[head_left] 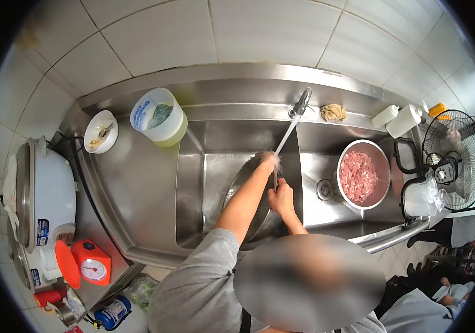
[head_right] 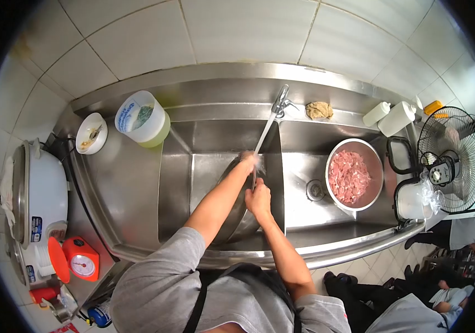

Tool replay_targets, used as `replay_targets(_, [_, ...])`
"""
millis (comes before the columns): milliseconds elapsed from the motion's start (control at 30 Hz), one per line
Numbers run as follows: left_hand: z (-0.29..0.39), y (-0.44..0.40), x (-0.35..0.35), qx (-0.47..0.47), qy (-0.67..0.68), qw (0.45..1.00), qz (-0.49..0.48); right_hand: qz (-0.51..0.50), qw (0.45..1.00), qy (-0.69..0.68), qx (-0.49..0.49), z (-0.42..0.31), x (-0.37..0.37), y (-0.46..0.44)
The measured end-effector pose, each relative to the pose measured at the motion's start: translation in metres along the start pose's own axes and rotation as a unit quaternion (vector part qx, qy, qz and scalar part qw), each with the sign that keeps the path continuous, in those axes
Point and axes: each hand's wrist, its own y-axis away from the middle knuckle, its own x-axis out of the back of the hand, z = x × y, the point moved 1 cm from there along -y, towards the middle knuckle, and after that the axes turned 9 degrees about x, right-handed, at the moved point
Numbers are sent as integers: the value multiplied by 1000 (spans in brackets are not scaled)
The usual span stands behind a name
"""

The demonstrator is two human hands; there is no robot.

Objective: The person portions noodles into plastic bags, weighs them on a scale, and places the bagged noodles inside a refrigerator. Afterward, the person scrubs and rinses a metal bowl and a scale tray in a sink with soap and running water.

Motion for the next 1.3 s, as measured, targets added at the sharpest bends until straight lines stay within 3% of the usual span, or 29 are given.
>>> replay_targets(67, [-7, -3, 4, -51, -58, 997, 24, -3, 1000, -12, -17, 2, -5, 0])
replay_targets(167, [-10, 45, 9, -24, -155, 986, 62, -21, 999, -15, -21, 9, -16, 10])
replay_targets(267, [-33, 48, 32, -130, -311, 938, 84, -147, 950, -253, -106, 39, -23, 19])
replay_targets(300, [-44, 57, 42, -128, -339, 931, 41, -182, 952, -220, -111, 57, -21, 12])
replay_targets(400, [-96, 70, 56, -282, -315, 906, -24, -29, 983, -165, -76, 65, -12, -24])
replay_targets(433, [-102, 82, 61, -282, -337, 897, -38, -15, 983, -177, -42, 63, -13, -42])
replay_targets(500, [-94, 117, 71, -287, -380, 877, -67, -33, 900, -418, -122, 52, -20, -79])
replay_targets(533, [-94, 127, 76, -280, -411, 865, -65, -51, 828, -538, -151, 55, -30, -98])
replay_targets(567, [-92, 133, 82, -277, -442, 851, -63, -57, 800, -558, -214, 49, -34, -113])
replay_targets(667, [-85, 147, 94, -299, -499, 813, -28, -77, 922, -317, -210, 59, -41, -133])
replay_targets(700, [-82, 150, 97, -300, -504, 810, -20, -33, 989, -29, -144, 65, -42, -130])
replay_targets(733, [-80, 154, 99, -302, -508, 807, -14, 13, 963, 263, -65, 60, -36, -119])
replay_targets(800, [-78, 158, 103, -312, -492, 812, 4, -76, 946, 279, -143, 98, -48, -108])
replay_targets(833, [-79, 159, 104, -306, -494, 814, 11, -177, 936, 161, -257, 90, -37, -98])
replay_targets(900, [-87, 161, 108, -306, -513, 802, 17, -183, 913, 55, -360, 181, -78, -94])
replay_targets(967, [-96, 161, 114, -324, -549, 770, 20, -341, 884, 128, -293, 220, -94, -92])
replay_targets(1033, [-99, 162, 117, -298, -559, 774, -5, -487, 824, 197, -211, 230, -103, -89])
replay_targets(1100, [-108, 163, 116, -276, -550, 788, -25, -284, 891, 96, -342, 227, -109, -75])
replay_targets(1167, [-128, 153, 116, -277, -523, 805, -30, -144, 938, 48, -312, 161, -81, -71])
replay_targets(1200, [-137, 144, 118, -278, -544, 789, -61, -70, 953, 23, -295, 141, -70, -73])
replay_targets(1300, [-151, 131, 128, -268, -607, 736, -133, 1, 996, 25, -81, 140, -66, -84])
